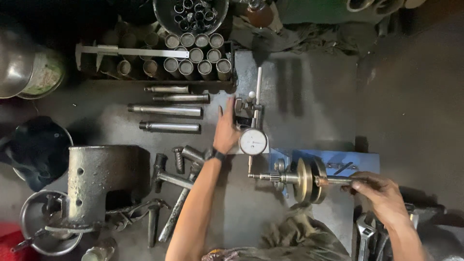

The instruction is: The person places a crankshaft on a blue pad beside a dial indicator mounted on a stand, rotates the crankshaft by hand to measure runout against the gauge, and repositions it repeatedly. They then use a hammer to drive a piston pin into the crankshaft and resume rotating and checking it on the gauge.

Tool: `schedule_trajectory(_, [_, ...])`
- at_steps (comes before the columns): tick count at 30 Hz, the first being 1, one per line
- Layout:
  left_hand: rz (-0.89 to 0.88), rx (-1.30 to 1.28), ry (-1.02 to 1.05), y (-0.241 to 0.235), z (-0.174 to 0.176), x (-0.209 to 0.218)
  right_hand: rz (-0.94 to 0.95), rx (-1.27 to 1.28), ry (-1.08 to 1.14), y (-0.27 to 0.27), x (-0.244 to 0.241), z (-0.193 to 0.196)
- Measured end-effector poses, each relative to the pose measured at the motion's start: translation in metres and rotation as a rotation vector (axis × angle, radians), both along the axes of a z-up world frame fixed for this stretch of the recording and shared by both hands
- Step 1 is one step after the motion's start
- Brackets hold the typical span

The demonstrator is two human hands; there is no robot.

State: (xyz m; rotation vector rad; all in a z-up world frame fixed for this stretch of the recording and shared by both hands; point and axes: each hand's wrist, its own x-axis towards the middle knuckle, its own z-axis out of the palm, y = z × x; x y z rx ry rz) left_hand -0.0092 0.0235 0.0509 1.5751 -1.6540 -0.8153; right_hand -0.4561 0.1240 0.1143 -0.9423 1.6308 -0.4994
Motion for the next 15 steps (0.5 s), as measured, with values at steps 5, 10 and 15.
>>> schedule_trajectory(5, [0.444, 0.113, 0.323, 0.115, 0.007, -0.047, -0.081, -0.027, -0.098, 0.007, -0.008, -0.012])
schedule_trajectory(10, [0.523, 0.323, 0.820, 0.161, 0.043, -0.091, -0.052, -0.079, -0.183, 0.004, 0.016, 0.015])
schedule_trajectory(15, [0.502, 0.302, 0.984, 0.188, 0.028, -0.116, -0.126, -0.120, -0.204, 0.004, 0.009, 0.002])
